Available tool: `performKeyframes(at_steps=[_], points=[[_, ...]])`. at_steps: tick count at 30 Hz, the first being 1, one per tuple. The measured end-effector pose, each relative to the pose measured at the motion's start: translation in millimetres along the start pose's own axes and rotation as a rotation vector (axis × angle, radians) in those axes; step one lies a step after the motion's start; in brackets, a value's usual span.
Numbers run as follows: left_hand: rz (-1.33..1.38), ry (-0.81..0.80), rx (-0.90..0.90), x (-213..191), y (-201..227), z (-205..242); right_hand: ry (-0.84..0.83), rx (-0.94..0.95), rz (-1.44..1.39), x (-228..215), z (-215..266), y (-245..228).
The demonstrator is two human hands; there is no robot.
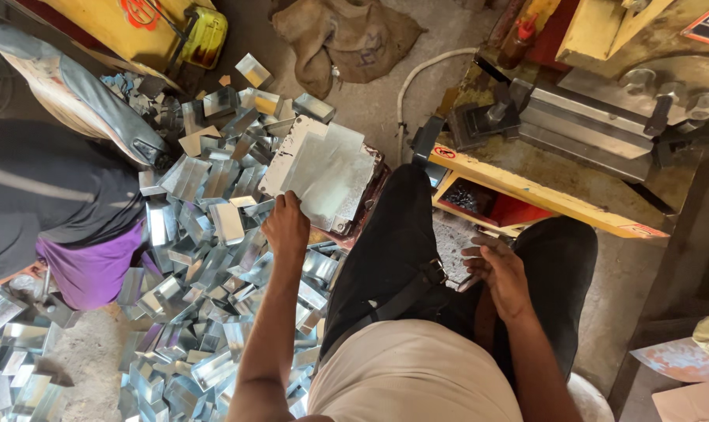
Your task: The person operates a hydraulic press machine to cut or shape metal sheets. They pick up flat metal pieces from a pile, place them into the machine's die, and activate the press. After processing, they remove the shaped metal pieces and place them into a pile of finished items.
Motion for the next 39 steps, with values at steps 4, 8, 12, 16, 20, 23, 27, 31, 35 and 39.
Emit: performKeyframes(at_steps=[4,8,12,16,20,23,27,31,35,39], points=[[-0.021,0.029,-0.048,-14,-11,-1,-0.013,0.027,0.012,4,-2,2],[0.011,0.023,-0.107,-29,-21,-7,-0.036,0.032,0.033,9,-5,4],[0.024,0.032,-0.062,-40,-8,-1,-0.046,0.018,0.017,7,-5,4],[0.124,0.077,-0.047,-46,-5,9,-0.055,0.011,-0.022,4,-3,7],[0.226,0.098,-0.067,-53,-9,8,-0.057,0.013,-0.037,2,-2,9],[0.326,0.109,-0.112,-54,-14,8,-0.057,0.018,-0.057,0,-3,10],[0.269,0.126,-0.101,-58,-11,4,-0.049,0.016,-0.063,0,-3,10],[0.265,0.19,-0.14,-75,-18,-2,-0.046,0.007,-0.062,-3,-2,10],[0.407,0.282,-0.087,-113,-15,-2,-0.055,0.006,-0.068,-2,-2,12],[0.717,0.322,-0.066,-134,1,0,-0.044,-0.007,-0.019,6,0,4]])
Point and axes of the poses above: each hand's wrist, its own z-axis away from the middle knuckle, its own x-axis out of the palm, y = z × x, the point moved 10 cm from there along -z, towards the middle knuckle, and after that the axes turned 8 degrees about -y, right-handed, at the moved point
